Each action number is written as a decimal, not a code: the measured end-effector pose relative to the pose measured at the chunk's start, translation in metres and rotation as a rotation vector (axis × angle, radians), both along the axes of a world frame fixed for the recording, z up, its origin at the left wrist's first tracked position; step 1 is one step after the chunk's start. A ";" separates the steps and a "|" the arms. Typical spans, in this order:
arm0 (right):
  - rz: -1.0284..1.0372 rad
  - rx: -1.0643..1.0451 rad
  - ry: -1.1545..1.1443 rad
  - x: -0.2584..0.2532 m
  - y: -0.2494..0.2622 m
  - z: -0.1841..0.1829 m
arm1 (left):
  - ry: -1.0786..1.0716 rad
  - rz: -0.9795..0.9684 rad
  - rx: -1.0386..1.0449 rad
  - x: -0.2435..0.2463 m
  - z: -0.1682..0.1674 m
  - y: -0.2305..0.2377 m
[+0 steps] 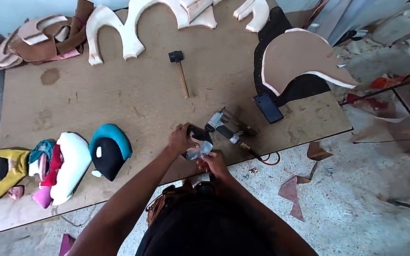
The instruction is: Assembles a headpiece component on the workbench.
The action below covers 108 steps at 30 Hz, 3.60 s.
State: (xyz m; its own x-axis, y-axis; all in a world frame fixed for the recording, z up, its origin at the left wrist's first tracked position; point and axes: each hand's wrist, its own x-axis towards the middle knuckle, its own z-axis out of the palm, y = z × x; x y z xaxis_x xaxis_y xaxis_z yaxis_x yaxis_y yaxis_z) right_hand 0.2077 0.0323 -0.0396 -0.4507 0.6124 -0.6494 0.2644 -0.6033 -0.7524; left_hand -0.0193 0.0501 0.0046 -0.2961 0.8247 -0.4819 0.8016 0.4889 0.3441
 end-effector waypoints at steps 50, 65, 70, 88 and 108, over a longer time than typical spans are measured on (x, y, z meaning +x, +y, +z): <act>0.393 1.118 -0.648 0.035 0.152 0.031 | 0.032 0.088 0.146 0.009 -0.008 -0.029; 0.645 0.549 -0.555 0.041 0.080 0.130 | 0.194 -0.005 0.264 -0.001 -0.016 -0.040; 0.844 0.774 -0.608 0.020 0.030 0.110 | 0.218 -0.030 0.233 -0.003 -0.021 -0.039; 0.590 0.822 -0.796 0.060 0.081 0.121 | -0.266 0.422 0.400 -0.074 -0.012 -0.074; 0.326 0.772 0.150 -0.005 0.064 0.063 | -1.171 0.847 0.451 0.070 0.119 -0.059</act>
